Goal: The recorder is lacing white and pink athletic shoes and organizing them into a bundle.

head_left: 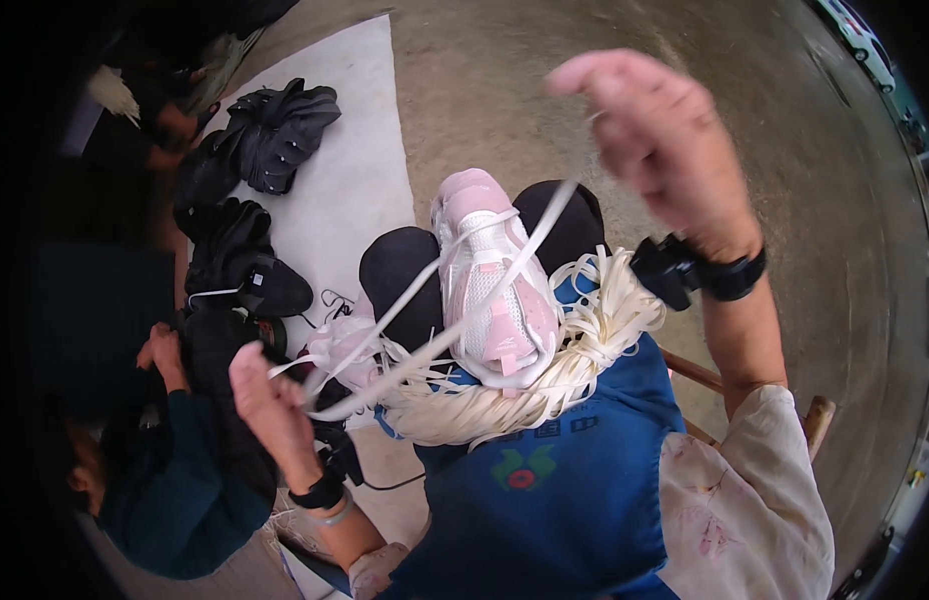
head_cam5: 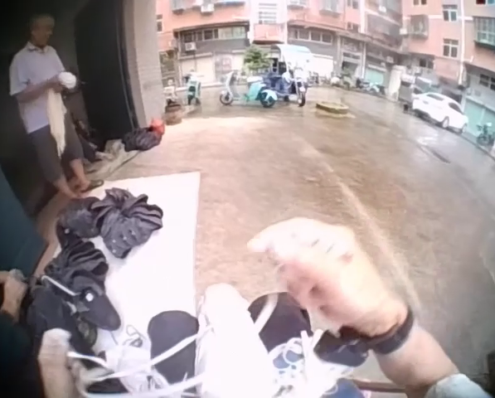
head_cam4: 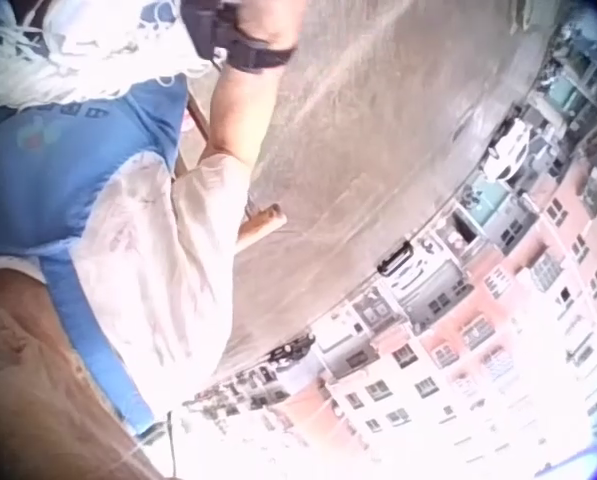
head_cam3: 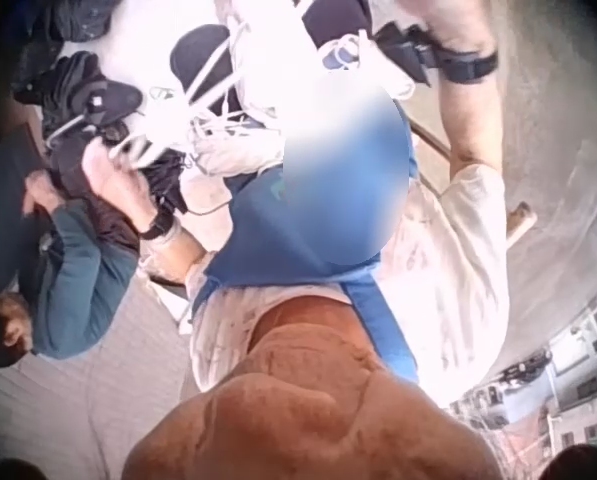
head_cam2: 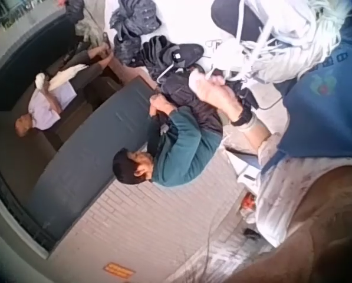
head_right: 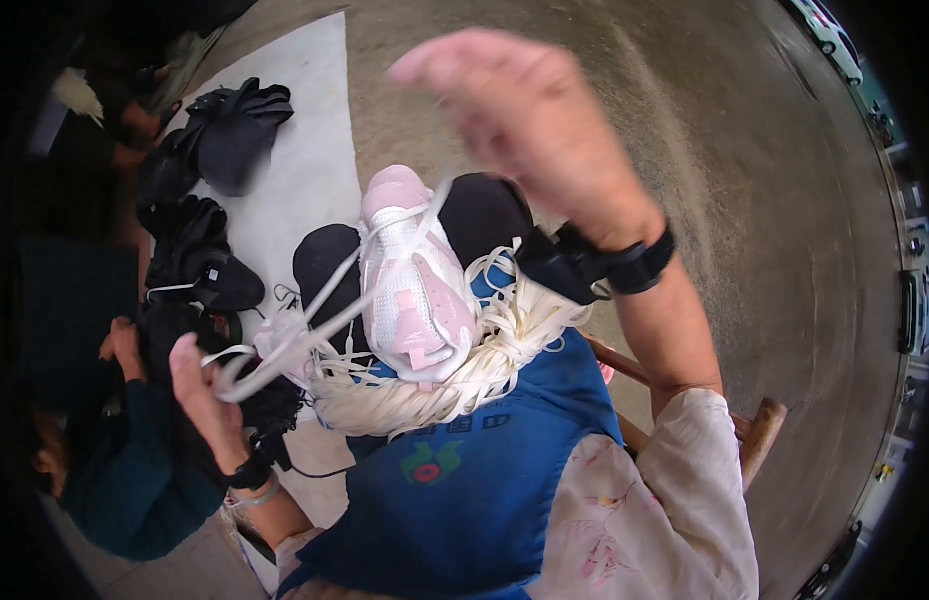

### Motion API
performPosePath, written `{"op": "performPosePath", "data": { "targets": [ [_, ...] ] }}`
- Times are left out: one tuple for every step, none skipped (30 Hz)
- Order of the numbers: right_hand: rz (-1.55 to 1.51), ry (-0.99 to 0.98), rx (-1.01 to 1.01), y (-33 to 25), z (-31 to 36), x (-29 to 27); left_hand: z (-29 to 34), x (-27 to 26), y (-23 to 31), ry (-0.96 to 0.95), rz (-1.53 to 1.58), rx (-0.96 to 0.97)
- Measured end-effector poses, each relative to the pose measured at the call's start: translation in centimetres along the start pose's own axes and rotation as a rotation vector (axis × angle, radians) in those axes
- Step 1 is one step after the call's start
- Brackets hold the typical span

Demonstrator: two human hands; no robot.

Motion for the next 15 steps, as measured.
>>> {"op": "performPosePath", "data": {
  "targets": [
    [-0.065, -0.043, 0.051, 0.6, 0.0, 1.5, 0.5, 1.9, 0.0, -0.042, -0.167, 0.016],
    [-0.128, -0.085, 0.101, 1.2, -0.2, 2.7, 0.6, 3.4, 0.1, -0.086, -0.333, 0.034],
    [-0.162, -0.084, 0.115, 1.7, -0.6, 3.7, -0.1, 4.4, 0.0, -0.237, -0.499, 0.07],
    [-0.157, -0.085, 0.114, 2.2, -0.7, 3.9, -0.8, 5.6, -0.6, -0.307, -0.652, 0.114],
    [-0.187, -0.099, 0.139, 3.0, -0.9, 4.0, -0.9, 7.1, 0.1, -0.313, -0.792, 0.256],
    [-0.218, -0.115, 0.159, 3.4, -1.0, 4.2, -0.4, 8.8, 1.0, -0.312, -0.929, 0.403],
    [-0.215, -0.158, 0.194, 3.5, -0.9, 4.1, -0.6, 10.3, 1.4, -0.308, -0.923, 0.413],
    [-0.146, -0.182, 0.245, 4.0, -0.6, 4.6, -0.4, 11.7, 2.4, -0.327, -0.798, 0.587],
    [-0.026, -0.19, 0.192, 4.2, -0.4, 4.8, 0.2, 13.1, 3.8, -0.335, -0.668, 0.769],
    [0.076, -0.207, 0.128, 4.8, -0.1, 5.6, 0.6, 14.5, 4.3, -0.403, -0.596, 0.696],
    [0.194, -0.277, 0.07, 5.5, 0.2, 6.2, -0.1, 15.4, 2.7, -0.455, -0.616, 0.615],
    [0.306, -0.342, -0.008, 5.9, 0.4, 6.5, -0.6, 16.1, 1.0, -0.463, -0.773, 0.782],
    [0.441, -0.409, 0.019, 6.5, 0.6, 6.5, -1.0, 16.8, -0.6, -0.516, -0.818, 0.693],
    [0.481, -0.355, -0.043, 7.2, 1.4, 5.9, -0.6, 18.0, -1.9, -0.533, -0.963, 0.704],
    [0.623, -0.363, -0.041, 8.0, 2.0, 5.0, -0.2, 19.1, -3.0, -0.577, -1.126, 0.814]
  ]
}}
Point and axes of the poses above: each hand's wrist, its own z-axis away from the middle knuckle, its own x-axis out of the palm, y = z × x, the point moved 4 cm from there along -z, towards the middle knuckle, and after that the axes turned 11 degrees about -x, right-handed, at the moved point
